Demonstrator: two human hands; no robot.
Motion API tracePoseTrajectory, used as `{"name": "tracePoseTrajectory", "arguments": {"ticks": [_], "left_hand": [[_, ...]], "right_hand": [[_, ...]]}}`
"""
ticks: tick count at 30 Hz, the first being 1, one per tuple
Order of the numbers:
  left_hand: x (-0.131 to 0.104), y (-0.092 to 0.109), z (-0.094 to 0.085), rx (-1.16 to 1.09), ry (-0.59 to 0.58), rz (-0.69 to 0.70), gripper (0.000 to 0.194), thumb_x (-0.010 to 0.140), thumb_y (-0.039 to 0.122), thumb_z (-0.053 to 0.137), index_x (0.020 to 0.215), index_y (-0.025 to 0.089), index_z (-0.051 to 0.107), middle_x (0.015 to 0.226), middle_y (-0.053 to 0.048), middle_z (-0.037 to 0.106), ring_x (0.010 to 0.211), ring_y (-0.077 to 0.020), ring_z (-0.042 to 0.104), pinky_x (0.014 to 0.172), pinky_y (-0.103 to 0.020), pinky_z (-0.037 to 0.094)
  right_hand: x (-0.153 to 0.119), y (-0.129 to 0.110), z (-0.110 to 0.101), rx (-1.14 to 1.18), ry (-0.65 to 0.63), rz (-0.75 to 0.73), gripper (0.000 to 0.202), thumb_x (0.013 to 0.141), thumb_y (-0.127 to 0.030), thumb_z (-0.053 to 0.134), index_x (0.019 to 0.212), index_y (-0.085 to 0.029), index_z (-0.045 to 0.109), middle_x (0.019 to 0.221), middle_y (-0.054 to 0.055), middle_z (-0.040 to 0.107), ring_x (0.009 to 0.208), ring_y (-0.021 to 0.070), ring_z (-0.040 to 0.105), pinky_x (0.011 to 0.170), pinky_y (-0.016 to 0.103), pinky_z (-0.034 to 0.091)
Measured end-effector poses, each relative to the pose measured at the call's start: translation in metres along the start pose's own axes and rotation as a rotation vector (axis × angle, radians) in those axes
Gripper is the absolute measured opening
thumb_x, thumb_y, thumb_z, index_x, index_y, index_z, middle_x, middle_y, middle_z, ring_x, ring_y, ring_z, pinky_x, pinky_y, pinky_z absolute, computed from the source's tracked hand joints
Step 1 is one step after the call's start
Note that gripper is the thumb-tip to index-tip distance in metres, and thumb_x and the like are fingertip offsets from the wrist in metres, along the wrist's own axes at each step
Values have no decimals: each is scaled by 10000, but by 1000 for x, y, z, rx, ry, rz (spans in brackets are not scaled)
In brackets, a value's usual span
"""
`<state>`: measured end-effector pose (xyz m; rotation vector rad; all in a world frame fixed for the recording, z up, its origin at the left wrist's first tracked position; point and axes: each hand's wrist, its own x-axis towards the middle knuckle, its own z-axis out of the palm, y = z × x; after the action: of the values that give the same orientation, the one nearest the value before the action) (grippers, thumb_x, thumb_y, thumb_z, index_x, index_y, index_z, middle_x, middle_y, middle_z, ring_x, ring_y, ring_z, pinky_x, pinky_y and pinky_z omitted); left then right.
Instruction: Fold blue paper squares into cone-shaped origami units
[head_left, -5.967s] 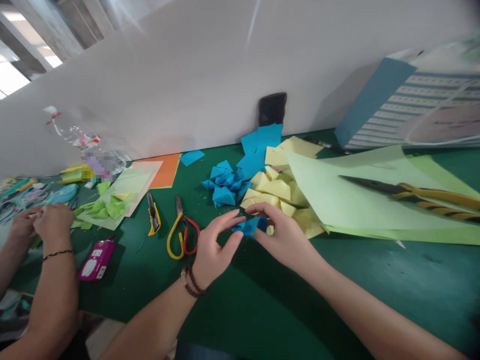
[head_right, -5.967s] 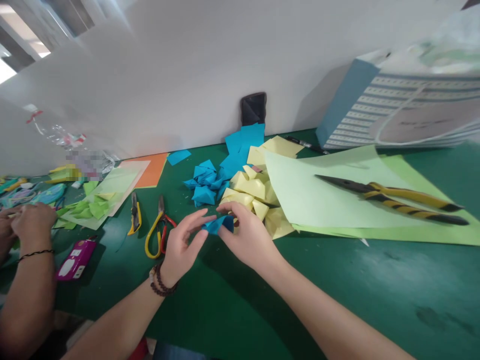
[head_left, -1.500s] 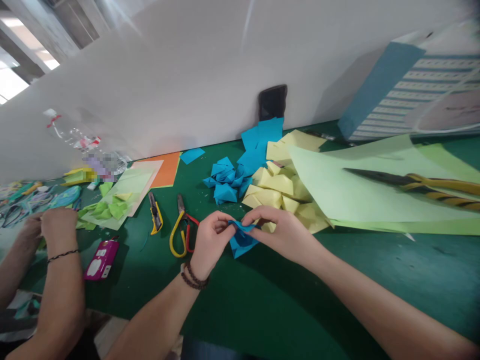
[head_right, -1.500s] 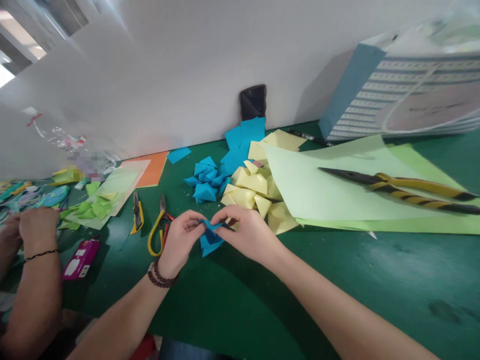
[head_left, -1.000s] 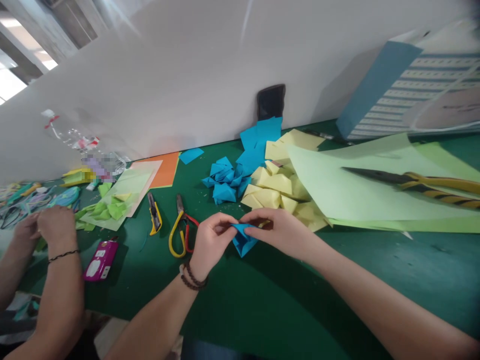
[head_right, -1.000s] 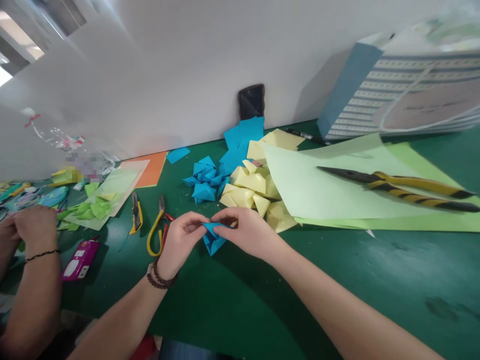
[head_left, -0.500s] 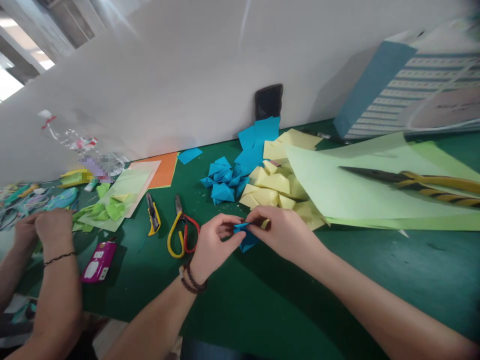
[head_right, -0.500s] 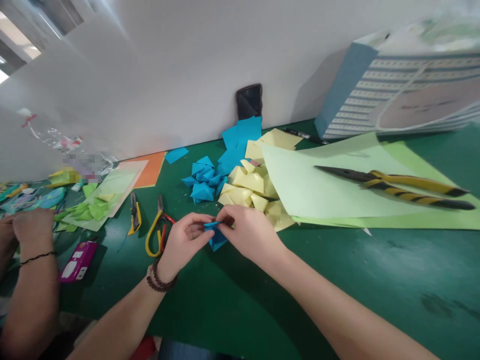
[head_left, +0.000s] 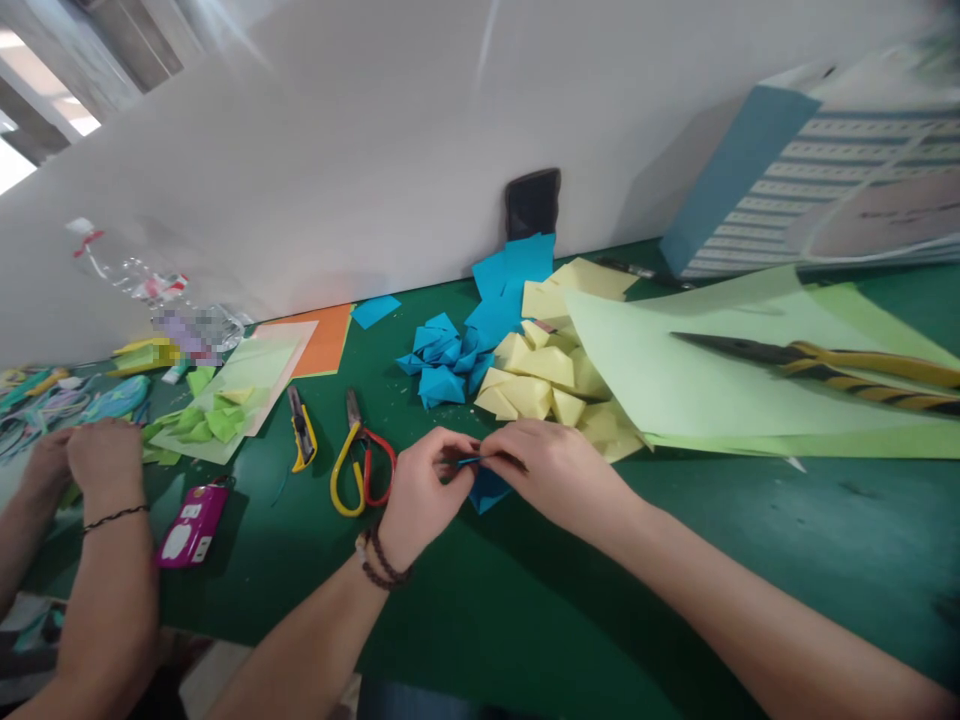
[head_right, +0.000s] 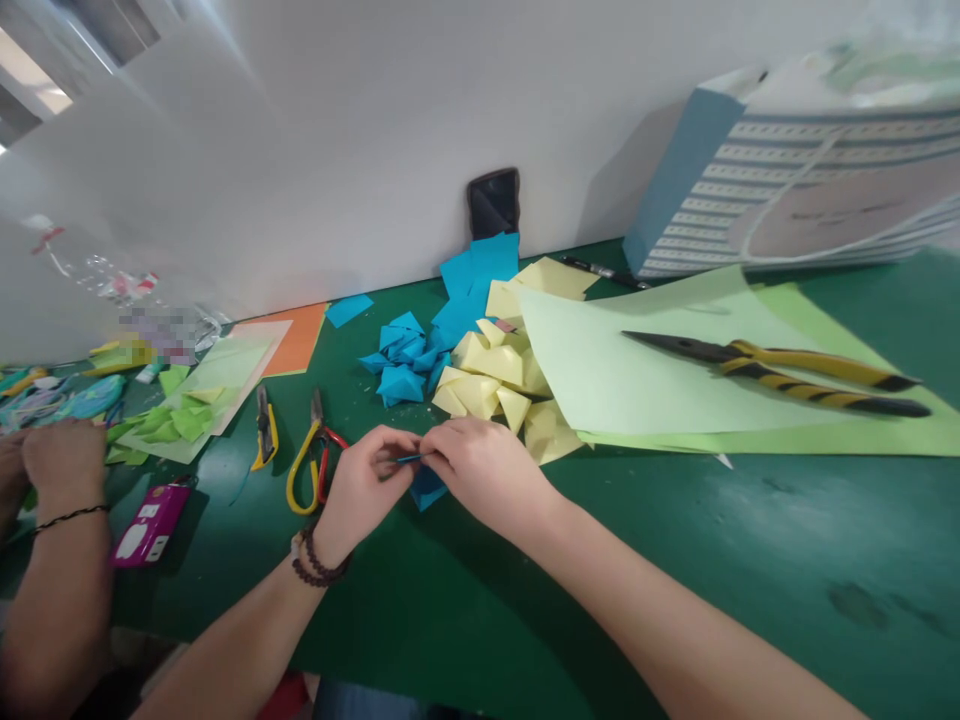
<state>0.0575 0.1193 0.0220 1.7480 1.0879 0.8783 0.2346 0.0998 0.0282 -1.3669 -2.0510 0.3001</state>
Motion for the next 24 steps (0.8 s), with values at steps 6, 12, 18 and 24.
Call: {"name": "tracePoseTrajectory", "arguments": {"ticks": [6,12,18,24], "left_hand": [[7,-2,-5,-42,151,-35,77,729,152,620,781,177,569,807,-9,636,764,-131,636,643,-213,537],[10,-5,-4,-141,192,-45,149,704,166,641,731,183,495,763,23,558,730,-108,577,663,-215,497],[8,-6,0,-81,157,-32,138,685,149,631,727,183,505,718,36,512,680,-105,522,631,-213,457],[3,1,2,36,156,-10,105,746,143,600,812,187,532,831,0,565,786,-132,574,659,-216,480]], "right_hand": [[2,0,-6,324,39,220,299,873,-193,498,1124,-230,657,1026,45,747,845,167,716,716,283,584],[2,-6,-2,445,-61,287,365,776,-270,637,1140,-248,637,1031,41,716,765,162,684,687,302,588],[1,-7,6,366,-69,358,256,805,-280,615,1054,-236,657,831,11,711,651,149,643,623,282,526],[1,-7,7,281,-53,395,320,781,-173,544,1076,-216,661,845,16,720,627,139,640,608,266,496]]}}
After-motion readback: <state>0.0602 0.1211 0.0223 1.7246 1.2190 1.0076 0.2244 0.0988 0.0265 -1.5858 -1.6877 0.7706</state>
